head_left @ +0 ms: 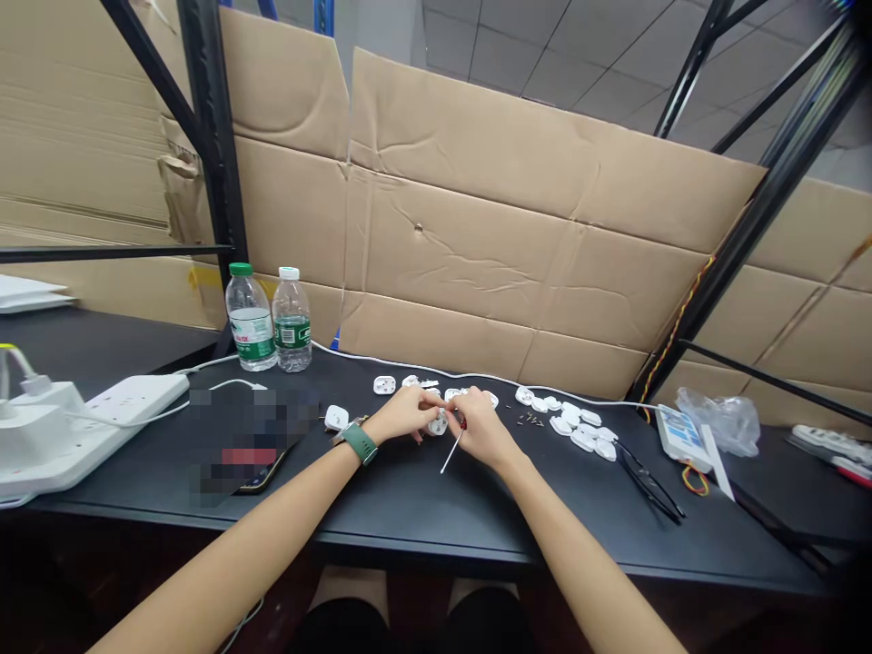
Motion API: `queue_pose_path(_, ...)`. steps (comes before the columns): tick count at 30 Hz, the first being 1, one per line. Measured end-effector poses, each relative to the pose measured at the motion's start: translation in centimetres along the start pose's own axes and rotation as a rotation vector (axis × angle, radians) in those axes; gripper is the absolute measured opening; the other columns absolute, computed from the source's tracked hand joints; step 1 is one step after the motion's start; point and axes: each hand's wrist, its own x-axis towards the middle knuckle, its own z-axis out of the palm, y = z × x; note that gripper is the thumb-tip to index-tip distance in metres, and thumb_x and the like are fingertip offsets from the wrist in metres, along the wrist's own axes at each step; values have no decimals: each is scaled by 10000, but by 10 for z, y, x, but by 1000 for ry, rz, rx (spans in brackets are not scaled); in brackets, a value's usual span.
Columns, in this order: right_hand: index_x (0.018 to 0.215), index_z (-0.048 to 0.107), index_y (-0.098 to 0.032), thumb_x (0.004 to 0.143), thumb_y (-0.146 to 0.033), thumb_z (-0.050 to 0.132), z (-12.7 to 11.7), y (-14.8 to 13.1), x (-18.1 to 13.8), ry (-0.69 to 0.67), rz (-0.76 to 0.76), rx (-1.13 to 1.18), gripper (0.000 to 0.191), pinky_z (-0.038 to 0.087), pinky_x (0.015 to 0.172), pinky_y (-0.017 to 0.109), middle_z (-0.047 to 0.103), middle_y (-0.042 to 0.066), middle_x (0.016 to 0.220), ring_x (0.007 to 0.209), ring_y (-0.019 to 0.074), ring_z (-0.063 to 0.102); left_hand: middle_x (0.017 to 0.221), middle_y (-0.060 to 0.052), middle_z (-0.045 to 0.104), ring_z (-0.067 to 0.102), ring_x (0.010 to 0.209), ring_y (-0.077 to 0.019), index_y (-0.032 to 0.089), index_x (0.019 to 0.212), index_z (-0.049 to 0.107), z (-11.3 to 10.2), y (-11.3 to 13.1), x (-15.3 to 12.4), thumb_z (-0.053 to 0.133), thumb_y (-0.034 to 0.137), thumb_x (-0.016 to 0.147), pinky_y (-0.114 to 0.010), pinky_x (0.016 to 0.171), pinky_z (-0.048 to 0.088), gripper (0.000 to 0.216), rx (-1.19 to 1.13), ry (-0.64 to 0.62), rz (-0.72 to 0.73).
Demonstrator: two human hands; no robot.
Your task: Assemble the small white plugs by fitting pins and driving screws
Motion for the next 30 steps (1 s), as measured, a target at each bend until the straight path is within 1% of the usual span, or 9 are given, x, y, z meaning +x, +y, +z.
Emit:
queue_pose_path(3,840,597,-195,948,-207,537,0,1,0,12,20,36,124,326,776,328,576,25,715,813,207,491,932,-102,746,729,717,-227,169,1186,754,0,2,-1,582,325,854,-242,464,572,406,0,-6,-3)
queue_pose_path(7,821,590,-195,953,-221,535,1,1,-1,-13,14,0,145,320,794,333,578,33,739,833,212,487,901,-105,745,725,702,-232,158,1154,768,0,2,-1,580,336,850,-248,457,569,399,16,0,19)
queue_pose_path(14,804,555,-189,978,-215,492,0,0,0,-57,-8,-52,187,312,788,338,591,46,763,833,213,472,848,-87,735,689,626,-180,162,1106,785,1,-2,0,612,308,828,-207,431,541,359,2,10,43)
queue_pose_path(19,800,549,-188,999,-219,468,1,1,0,-62,-28,-85,217,304,791,348,601,53,770,833,215,468,891,-102,737,694,641,-185,144,1120,776,2,-4,1,615,320,831,-204,418,531,374,0,12,33)
queue_pose_path(22,811,545,-187,1006,-206,459,2,2,0,-65,-37,-94,214,298,793,347,611,49,783,836,210,465,897,-93,739,704,648,-194,164,1122,776,2,-3,1,602,335,846,-213,424,539,369,-2,9,20)
queue_pose_path(26,800,536,-184,1012,-183,447,2,2,0,-59,-42,-115,230,285,789,348,623,51,794,824,205,456,914,-92,747,723,716,-220,170,1080,786,1,2,-3,596,328,848,-218,447,553,339,3,-34,57)
queue_pose_path(30,813,557,-187,1010,-168,452,0,3,0,-48,-41,-130,224,273,788,350,641,54,811,836,209,466,984,-96,755,731,727,-211,160,1124,746,2,3,-3,642,331,823,-215,484,568,361,-25,-46,71)
